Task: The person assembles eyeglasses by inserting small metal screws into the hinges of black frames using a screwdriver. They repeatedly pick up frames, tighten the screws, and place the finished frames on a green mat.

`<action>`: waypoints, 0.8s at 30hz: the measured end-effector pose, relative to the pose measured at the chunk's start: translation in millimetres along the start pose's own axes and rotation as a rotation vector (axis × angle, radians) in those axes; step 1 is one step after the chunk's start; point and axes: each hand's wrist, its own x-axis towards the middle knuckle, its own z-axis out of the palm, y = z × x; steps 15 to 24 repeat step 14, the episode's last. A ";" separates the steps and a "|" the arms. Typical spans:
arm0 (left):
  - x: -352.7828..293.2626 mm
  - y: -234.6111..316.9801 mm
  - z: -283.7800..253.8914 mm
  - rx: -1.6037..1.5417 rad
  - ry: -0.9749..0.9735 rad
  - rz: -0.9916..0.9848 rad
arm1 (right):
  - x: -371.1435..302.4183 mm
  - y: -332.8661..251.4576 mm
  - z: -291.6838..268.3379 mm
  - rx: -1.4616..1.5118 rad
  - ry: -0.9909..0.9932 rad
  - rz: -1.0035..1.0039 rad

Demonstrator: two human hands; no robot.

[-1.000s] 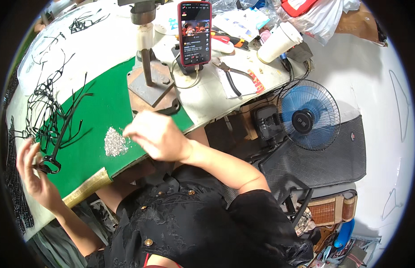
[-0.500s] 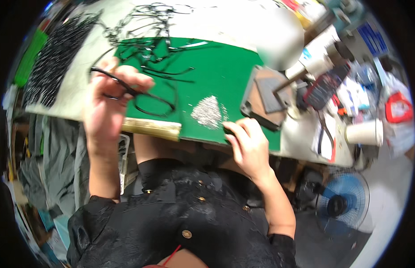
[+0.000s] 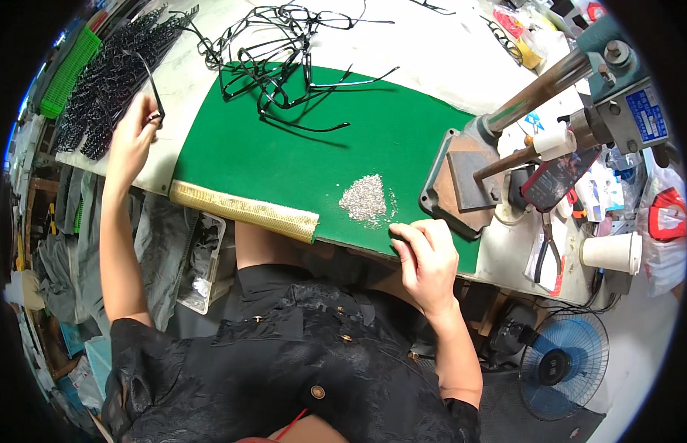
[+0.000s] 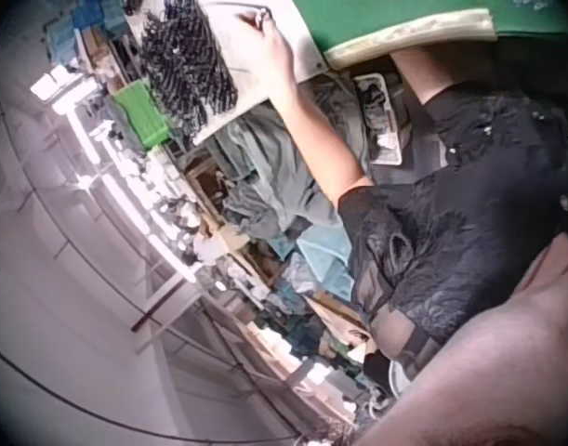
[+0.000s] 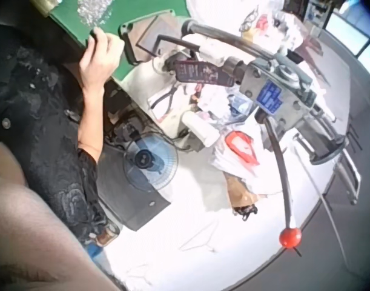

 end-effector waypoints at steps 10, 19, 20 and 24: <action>68.8 -16.7 6.1 0.116 -0.294 0.187 | 0.2 3.4 5.1 0.040 0.110 0.003; 69.7 62.6 71.1 0.134 -0.288 0.593 | 3.3 10.8 8.7 0.076 0.116 0.027; 69.7 62.6 71.1 0.134 -0.288 0.593 | 3.3 10.8 8.7 0.076 0.116 0.027; 69.7 62.6 71.1 0.134 -0.288 0.593 | 3.3 10.8 8.7 0.076 0.116 0.027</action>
